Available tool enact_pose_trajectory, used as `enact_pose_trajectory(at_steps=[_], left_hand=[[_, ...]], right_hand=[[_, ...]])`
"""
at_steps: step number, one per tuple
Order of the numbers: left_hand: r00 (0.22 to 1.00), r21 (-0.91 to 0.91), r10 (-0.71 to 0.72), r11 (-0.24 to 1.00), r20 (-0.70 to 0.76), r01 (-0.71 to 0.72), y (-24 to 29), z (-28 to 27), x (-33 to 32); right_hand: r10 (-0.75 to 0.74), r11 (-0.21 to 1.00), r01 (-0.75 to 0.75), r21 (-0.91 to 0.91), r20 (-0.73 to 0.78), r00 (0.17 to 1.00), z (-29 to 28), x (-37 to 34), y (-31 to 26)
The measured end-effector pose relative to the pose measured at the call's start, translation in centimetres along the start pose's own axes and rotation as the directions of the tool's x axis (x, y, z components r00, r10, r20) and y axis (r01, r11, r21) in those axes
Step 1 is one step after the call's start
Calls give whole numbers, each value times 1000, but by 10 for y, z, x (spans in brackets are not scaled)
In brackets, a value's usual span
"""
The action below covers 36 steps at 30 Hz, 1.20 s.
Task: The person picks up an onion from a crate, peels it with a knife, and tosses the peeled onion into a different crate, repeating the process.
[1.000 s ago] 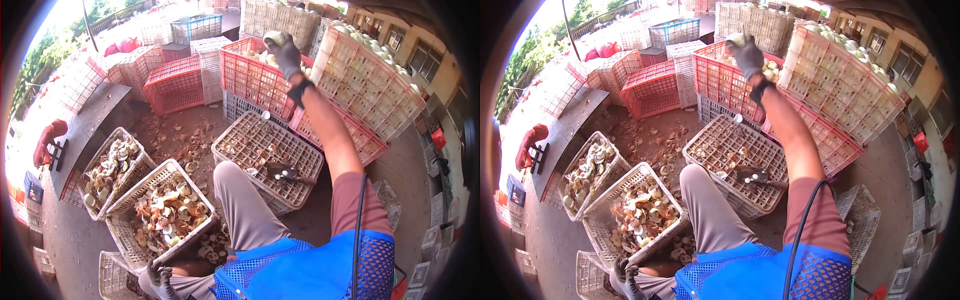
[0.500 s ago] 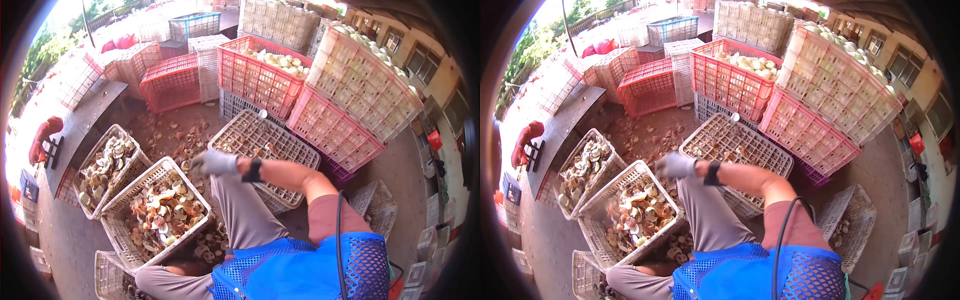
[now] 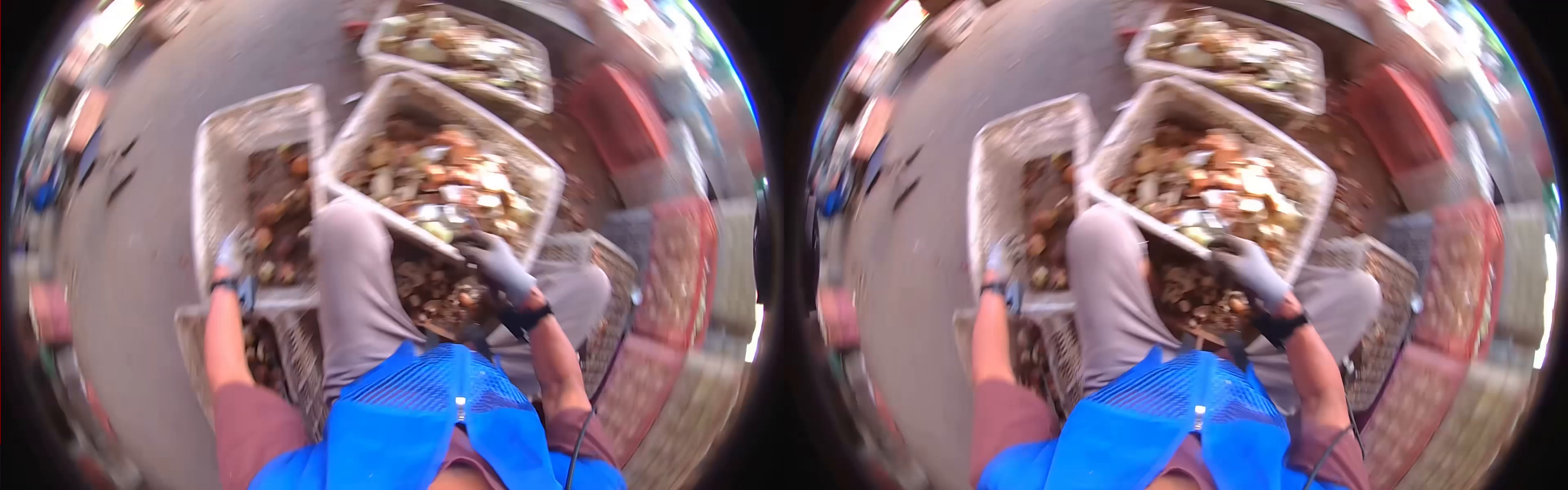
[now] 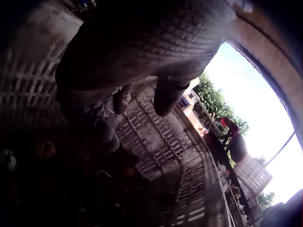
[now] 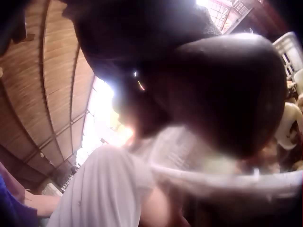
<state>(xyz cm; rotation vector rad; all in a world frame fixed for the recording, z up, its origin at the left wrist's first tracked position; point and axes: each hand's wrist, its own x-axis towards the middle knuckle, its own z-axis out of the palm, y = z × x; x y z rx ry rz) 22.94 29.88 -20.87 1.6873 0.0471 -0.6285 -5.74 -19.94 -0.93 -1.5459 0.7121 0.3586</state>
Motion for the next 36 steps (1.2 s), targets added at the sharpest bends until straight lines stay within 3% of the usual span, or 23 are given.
enact_pose_trajectory(at_steps=[1, 2, 3, 5, 7, 10, 11, 13, 14, 16, 18, 21, 25, 26, 28, 29, 30, 31, 33, 34, 36], left_hand=[[960, -134, -245, 965, -139, 227, 25, 15, 0], [956, 25, -266, 962, -121, 271, 6, 0, 16], [953, 106, -248, 957, -177, 269, 1, -4, 24], [908, 158, -322, 915, -269, 371, -16, -11, 42], [929, 422, -247, 837, -276, 348, -42, -23, 60], [959, 775, -65, 575, -275, 262, -56, -24, 78], [961, 810, -84, 522, -262, 266, -58, -21, 84], [964, 872, -122, 412, -235, 265, -10, 15, 83], [949, 891, -235, 355, -209, 283, -4, 21, 97], [966, 964, -212, 189, -147, 189, 3, 40, 113], [992, 997, -110, 44, -58, 63, -10, 48, 132], [965, 997, -259, -71, -47, 30, -37, 53, 169], [950, 983, -250, -45, -185, 180, -49, 53, 186], [941, 967, -257, 69, -221, 246, -50, 51, 184], [917, 885, -271, 288, -292, 367, -53, 41, 184], [908, 647, -351, 641, -230, 412, -60, 34, 182], [908, 284, -395, 863, -138, 418, -73, 27, 182], [918, -136, -394, 912, -33, 387, -64, 25, 173], [943, -555, -300, 765, 143, 327, -24, 40, 138], [957, -608, -224, 738, 185, 291, 21, 56, 113], [960, -659, -64, 714, 273, 235, 48, 67, 93]], right_hand=[[67, 996, -67, 50, -1, 998, 6, 1, -2], [45, 994, -45, 97, 5, 999, 6, 12, 14], [112, 992, -109, 64, -49, 992, 11, 14, 10], [92, 987, -71, 146, -138, 986, 15, 36, 33], [144, 980, -127, 154, -105, 984, 18, 43, 27], [175, 980, -158, 124, -135, 975, 27, 52, 30], [176, 981, -160, 106, -156, 972, 30, 56, 32], [192, 978, -175, 110, -170, 967, 34, 62, 37], [174, 983, -161, 85, -178, 968, 35, 65, 44], [141, 989, -128, 74, -212, 967, 39, 71, 54], [181, 981, -159, 108, -237, 954, 41, 74, 57], [190, 979, -161, 127, -269, 944, 41, 79, 62], [222, 973, -195, 120, -293, 930, 44, 78, 63], [235, 971, -214, 103, -301, 924, 46, 77, 60], [243, 970, -221, 103, -305, 921, 46, 79, 56], [244, 969, -216, 122, -302, 922, 45, 80, 61], [244, 967, -209, 145, -298, 923, 45, 79, 63], [267, 958, -221, 186, -278, 923, 44, 78, 62], [294, 938, -234, 255, -232, 927, 41, 80, 55], [329, 924, -266, 276, -212, 920, 41, 77, 47], [318, 893, -240, 381, -158, 935, 42, 70, 27]])
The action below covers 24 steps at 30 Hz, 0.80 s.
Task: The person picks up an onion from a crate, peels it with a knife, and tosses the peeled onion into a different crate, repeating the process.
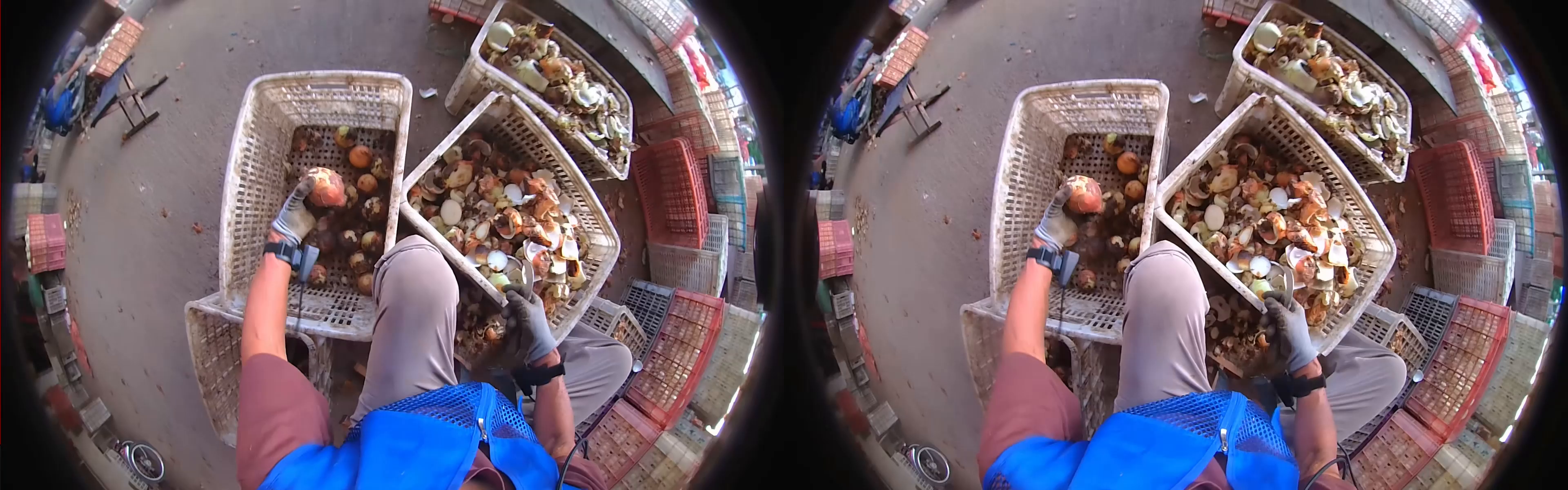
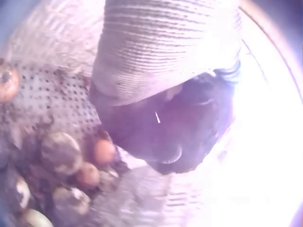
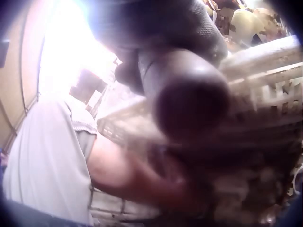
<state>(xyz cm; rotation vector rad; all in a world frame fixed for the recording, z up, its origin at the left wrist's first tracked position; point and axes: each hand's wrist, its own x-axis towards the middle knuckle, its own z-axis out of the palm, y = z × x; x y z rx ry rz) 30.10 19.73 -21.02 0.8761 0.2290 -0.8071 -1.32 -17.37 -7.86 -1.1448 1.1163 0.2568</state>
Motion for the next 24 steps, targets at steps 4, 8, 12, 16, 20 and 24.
enact_pose_trajectory(at_steps=[4, 8, 12, 16, 20, 24], left_hand=[[954, -33, 91, 996, 285, -85, 17, 113, -56], [894, 119, 84, 981, 440, -150, 18, 198, -93], [872, 438, -6, 866, 489, -240, 2, 255, -107], [847, 771, -94, 475, 523, -423, -31, 328, -137], [821, 821, -58, 114, 568, -560, -72, 365, -161], [804, 778, 253, 216, 539, -590, -117, 359, -175]], right_hand=[[-252, 874, 223, 432, 12, 968, 13, -38, -42], [-156, 936, 128, 327, 63, 986, -5, -54, 7], [-416, 875, 361, 322, 118, 902, 5, -79, 8], [-525, 792, 393, 468, 192, 829, 14, -104, -24], [-593, 724, 446, 526, 144, 792, 5, -92, -3], [-500, 649, 204, 733, 209, 840, -11, -103, 16]])
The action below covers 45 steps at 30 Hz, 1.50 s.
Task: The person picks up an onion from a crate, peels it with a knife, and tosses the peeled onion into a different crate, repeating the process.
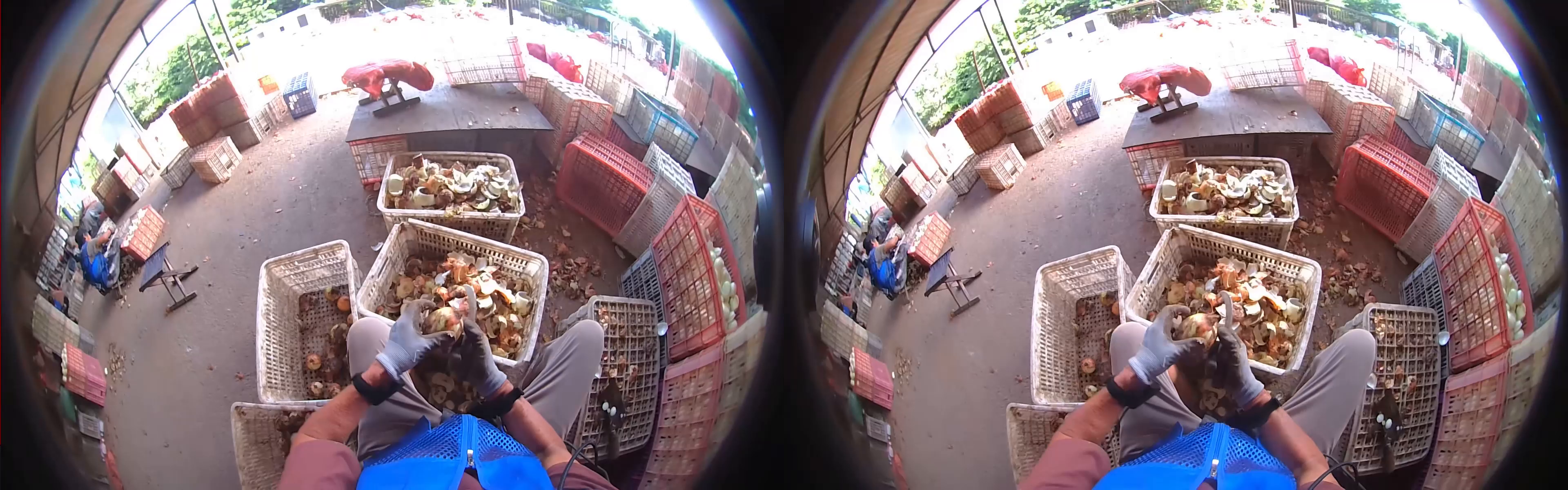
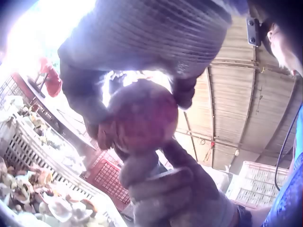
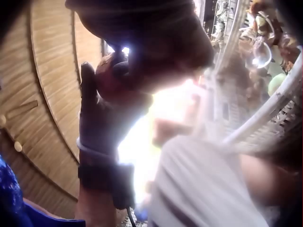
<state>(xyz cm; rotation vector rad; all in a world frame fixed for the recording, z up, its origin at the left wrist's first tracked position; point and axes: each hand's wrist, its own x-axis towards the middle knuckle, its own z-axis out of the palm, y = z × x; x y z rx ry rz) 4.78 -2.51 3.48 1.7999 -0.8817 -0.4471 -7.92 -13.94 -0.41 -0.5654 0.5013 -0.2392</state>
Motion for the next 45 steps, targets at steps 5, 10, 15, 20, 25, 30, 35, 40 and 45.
enact_pose_trajectory(at_steps=[5, 10, 15, 20, 25, 30, 35, 40, 45], left_hand=[[999, -202, 20, 979, 47, -10, -8, 33, -16], [991, -468, -23, 880, 130, 82, 6, 29, -17], [996, -313, -43, 948, 77, 66, 24, 8, -21], [990, -265, 108, 961, 89, -81, 22, 10, -34], [988, -282, -12, 958, 156, 56, 33, 11, -41], [991, -247, -10, 968, 133, 43, 43, 9, -49], [976, -404, -83, 901, 201, 159, 46, 9, -56], [948, -537, -135, 797, 288, 277, 7, 21, -65], [983, -417, 1, 905, 186, 78, 3, 32, -62]], right_hand=[[-253, 967, 253, -25, -7, 967, -14, -3, 10], [-420, 777, 430, -460, 130, 898, -11, -34, -17], [-570, 99, 448, -888, 318, 757, 3, -67, -61], [-397, -166, 531, -831, 549, 735, 6, -81, -71], [-301, -242, 519, -820, 572, 763, 11, -80, -64], [-224, -256, 423, -869, 479, 849, 18, -80, -57], [-200, -334, 426, -841, 505, 840, 14, -79, -52], [-185, -394, 429, -813, 527, 829, -23, -66, -43], [-305, -363, 473, -803, 582, 754, -18, -54, -33]])
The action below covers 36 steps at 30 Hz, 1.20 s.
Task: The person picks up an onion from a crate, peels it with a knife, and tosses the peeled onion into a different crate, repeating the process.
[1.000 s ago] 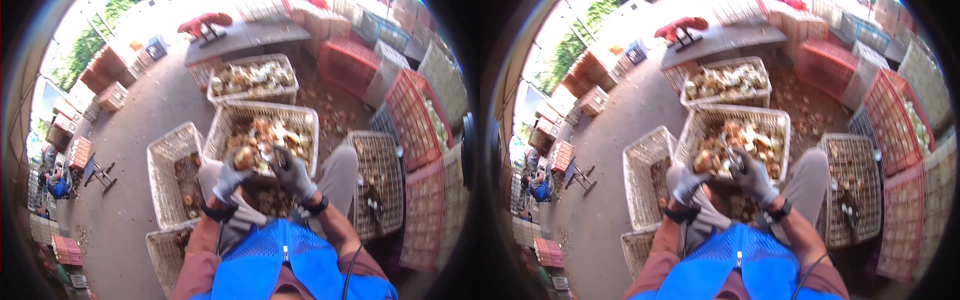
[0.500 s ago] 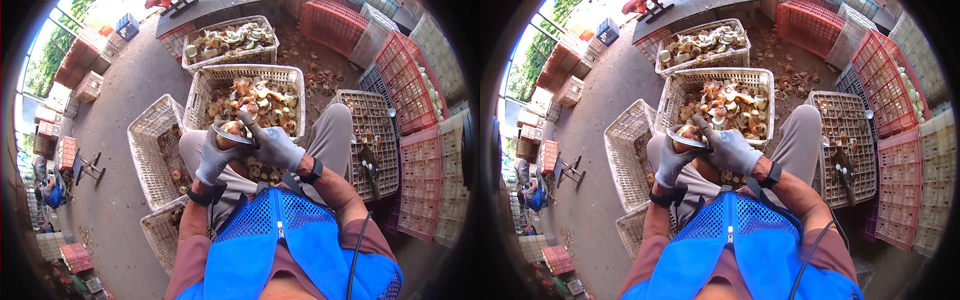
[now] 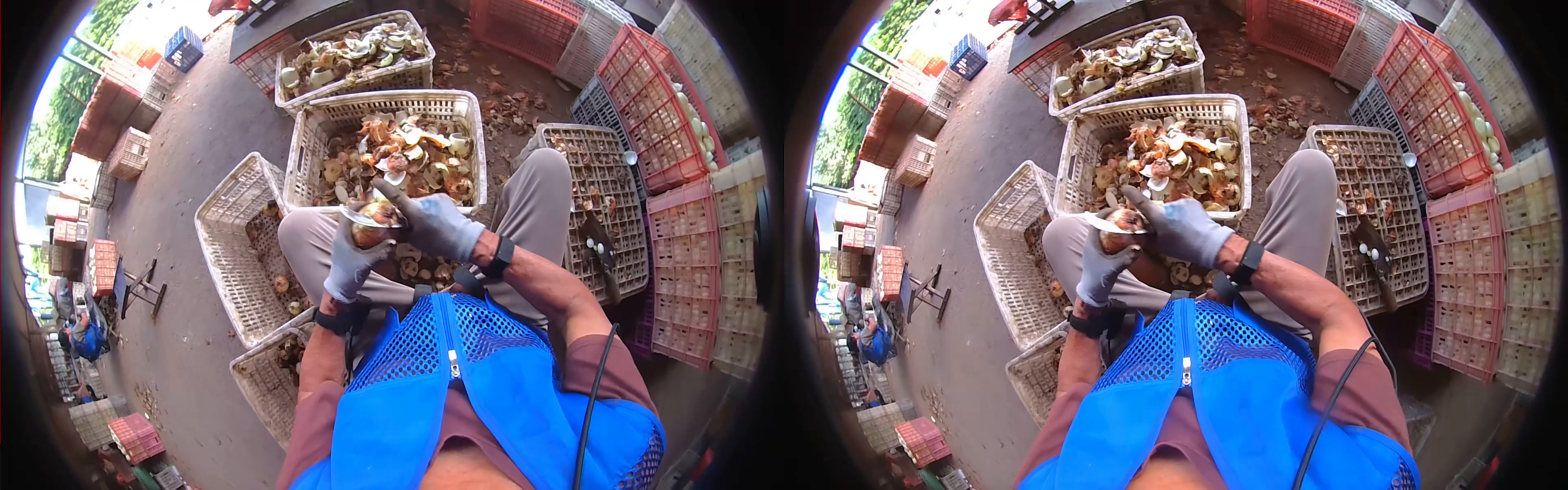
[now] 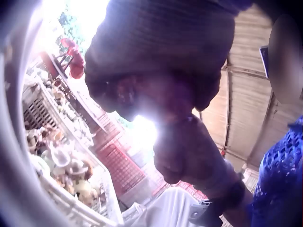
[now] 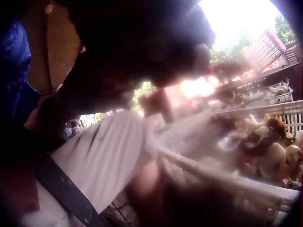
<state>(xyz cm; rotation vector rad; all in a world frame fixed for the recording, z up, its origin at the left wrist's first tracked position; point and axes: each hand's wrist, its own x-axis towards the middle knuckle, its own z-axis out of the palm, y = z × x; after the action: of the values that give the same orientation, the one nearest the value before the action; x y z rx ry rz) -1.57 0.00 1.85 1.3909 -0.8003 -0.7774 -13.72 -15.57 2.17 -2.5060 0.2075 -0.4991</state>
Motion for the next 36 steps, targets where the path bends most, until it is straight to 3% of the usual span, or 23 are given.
enact_pose_trajectory(at_steps=[4, 5, 8, 11, 14, 16, 17, 18, 19, 20, 21, 22, 23, 25, 26, 27, 28, 29, 30, 31, 36], left_hand=[[997, 35, -52, 998, -51, 53, 12, -7, 2], [998, 90, 2, 996, -63, 4, 6, -12, 5], [995, -1, 63, 998, -77, -63, 3, -20, 4], [989, -53, 81, 995, -124, -89, -5, -15, 9], [980, -55, 161, 984, -114, -168, 13, -1, 16], [979, -24, 191, 981, -73, -193, 26, 7, 12], [979, -61, 200, 977, -46, -203, 28, 12, 12], [958, 112, 285, 953, -14, -282, 24, 11, 13], [931, 278, 362, 892, 32, -357, 17, 8, 16], [899, 433, 428, 796, 91, -423, 14, 6, 16], [867, 652, 477, 612, 147, -447, 32, 10, 14], [931, 599, 354, 727, 92, -336, 36, 10, 9], [974, 533, 219, 819, 49, -211, 37, 10, 2], [996, 55, 12, 998, 87, -17, 29, 10, 0], [996, -72, 23, 997, 91, -17, 27, 11, 1], [995, -197, 35, 980, 90, -17, 28, 14, 5], [995, -319, 48, 948, 89, -17, 31, 19, 6], [1000, -193, -24, 981, -17, 20, 38, 23, 2], [1000, -196, -26, 980, -17, 22, 36, 21, 4], [999, -200, -29, 979, -16, 25, 34, 18, 7], [1000, -285, 15, 958, 1, -14, 27, 1, 9]], right_hand=[[65, 998, -66, 6, 153, 986, -3, 8, 4], [265, 964, -259, -57, 237, 935, 9, 8, 25], [494, 833, -541, 117, 281, 822, 30, -14, 86], [511, 520, -645, 560, 401, 760, -11, 12, 35], [304, -138, -665, 734, 670, 677, -10, 11, 27], [19, -543, -675, 499, 812, 584, 15, -2, 24], [-133, -587, -663, 465, 752, 645, 25, -13, 19], [-61, -594, -597, 539, 710, 702, 36, -19, 10], [-261, -632, -603, 487, 598, 757, 39, -19, 12], [-271, -658, -566, 496, 545, 793, 39, -19, 14], [-280, -685, -529, 501, 489, 826, 34, -16, 10], [-108, -692, -436, 576, 514, 851, 18, -11, 0], [69, -677, -342, 652, 518, 852, 3, -7, -6], [265, -274, -316, 908, 387, 883, -17, -1, -5], [329, -40, -298, 954, 294, 898, -22, 1, -5], [314, 19, -271, 962, 252, 915, -25, 5, -5], [337, 164, -269, 949, 202, 920, -21, 5, -7], [352, 306, -261, 916, 146, 924, -15, 5, -8], [359, 442, -250, 861, 85, 929, -13, 6, -11], [311, 476, -190, 858, 38, 950, -13, 6, -15], [139, 811, -207, 548, 162, 977, -39, 6, -13]])
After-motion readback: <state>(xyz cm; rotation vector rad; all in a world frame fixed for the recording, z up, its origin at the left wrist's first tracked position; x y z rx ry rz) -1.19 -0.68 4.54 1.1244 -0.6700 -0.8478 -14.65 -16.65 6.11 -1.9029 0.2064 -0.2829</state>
